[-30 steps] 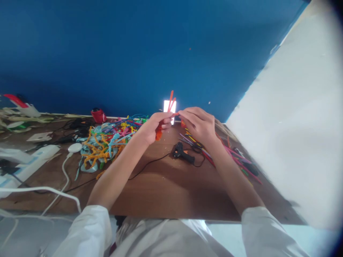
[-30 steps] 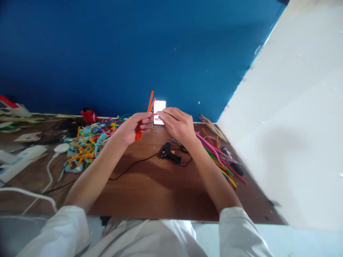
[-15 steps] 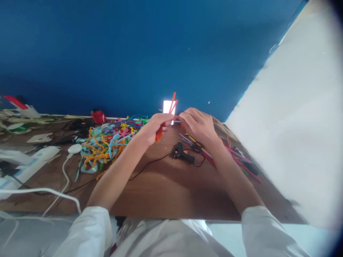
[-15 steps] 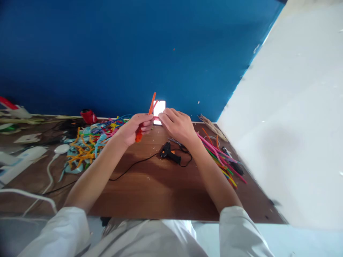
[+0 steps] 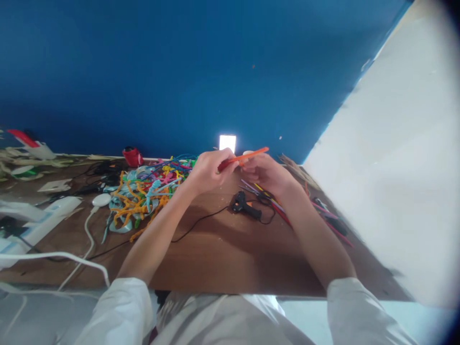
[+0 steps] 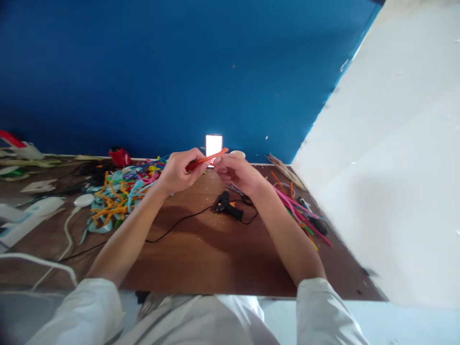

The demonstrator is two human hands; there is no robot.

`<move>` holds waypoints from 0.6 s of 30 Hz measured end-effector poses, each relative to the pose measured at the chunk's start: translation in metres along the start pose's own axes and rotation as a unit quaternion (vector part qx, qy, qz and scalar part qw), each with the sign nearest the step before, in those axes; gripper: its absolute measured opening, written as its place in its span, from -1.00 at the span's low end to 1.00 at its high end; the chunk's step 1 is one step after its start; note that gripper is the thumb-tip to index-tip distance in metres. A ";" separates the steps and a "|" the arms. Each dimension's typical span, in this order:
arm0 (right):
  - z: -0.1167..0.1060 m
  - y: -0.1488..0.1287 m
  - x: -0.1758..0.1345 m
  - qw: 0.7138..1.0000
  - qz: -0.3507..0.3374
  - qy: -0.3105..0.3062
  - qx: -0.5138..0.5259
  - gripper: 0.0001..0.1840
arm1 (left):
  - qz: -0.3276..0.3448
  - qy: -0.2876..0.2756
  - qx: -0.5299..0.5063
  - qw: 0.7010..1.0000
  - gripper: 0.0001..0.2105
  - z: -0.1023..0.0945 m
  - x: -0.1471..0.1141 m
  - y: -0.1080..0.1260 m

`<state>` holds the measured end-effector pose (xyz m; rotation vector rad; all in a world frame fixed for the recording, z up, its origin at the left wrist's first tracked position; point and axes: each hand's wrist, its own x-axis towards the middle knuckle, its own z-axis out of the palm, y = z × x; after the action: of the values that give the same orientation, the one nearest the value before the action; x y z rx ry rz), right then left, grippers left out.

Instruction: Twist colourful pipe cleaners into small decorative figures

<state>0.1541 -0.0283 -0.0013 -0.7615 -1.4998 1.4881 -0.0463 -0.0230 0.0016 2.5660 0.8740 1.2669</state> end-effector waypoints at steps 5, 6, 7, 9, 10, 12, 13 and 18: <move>0.001 0.003 0.003 0.996 0.052 -0.054 0.046 -0.81 | -0.047 -0.012 0.025 0.999 -0.81 -0.007 0.002 0.001; 0.000 0.003 0.003 0.997 0.042 -0.048 0.031 -0.81 | -0.065 -0.013 0.004 0.998 -0.80 -0.007 0.003 0.002; -0.001 0.003 0.003 0.999 0.033 -0.036 0.013 -0.82 | -0.085 -0.018 -0.026 0.996 -0.79 -0.006 0.004 0.003; -0.003 0.002 0.002 1.000 0.018 -0.006 -0.019 -0.85 | -0.122 -0.042 -0.102 0.986 -0.78 -0.003 0.006 0.003; -0.004 0.001 0.001 0.999 0.012 0.005 -0.034 -0.86 | -0.138 -0.055 -0.140 0.979 -0.78 -0.001 0.007 0.002; -0.006 -0.002 0.000 0.997 -0.005 0.019 -0.070 -0.86 | -0.163 -0.075 -0.199 0.963 -0.77 0.001 0.008 0.000; -0.006 -0.004 -0.001 0.995 -0.013 0.025 -0.094 -0.86 | -0.172 -0.081 -0.215 0.958 -0.77 0.002 0.008 -0.002; -0.003 -0.011 -0.006 0.964 -0.056 0.066 -0.251 -0.90 | -0.170 -0.067 -0.192 0.964 -0.75 0.000 0.007 -0.008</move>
<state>0.1614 -0.0332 0.0087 -1.0287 -1.8063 0.9564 -0.0462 -0.0128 0.0035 2.0665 0.8918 1.0282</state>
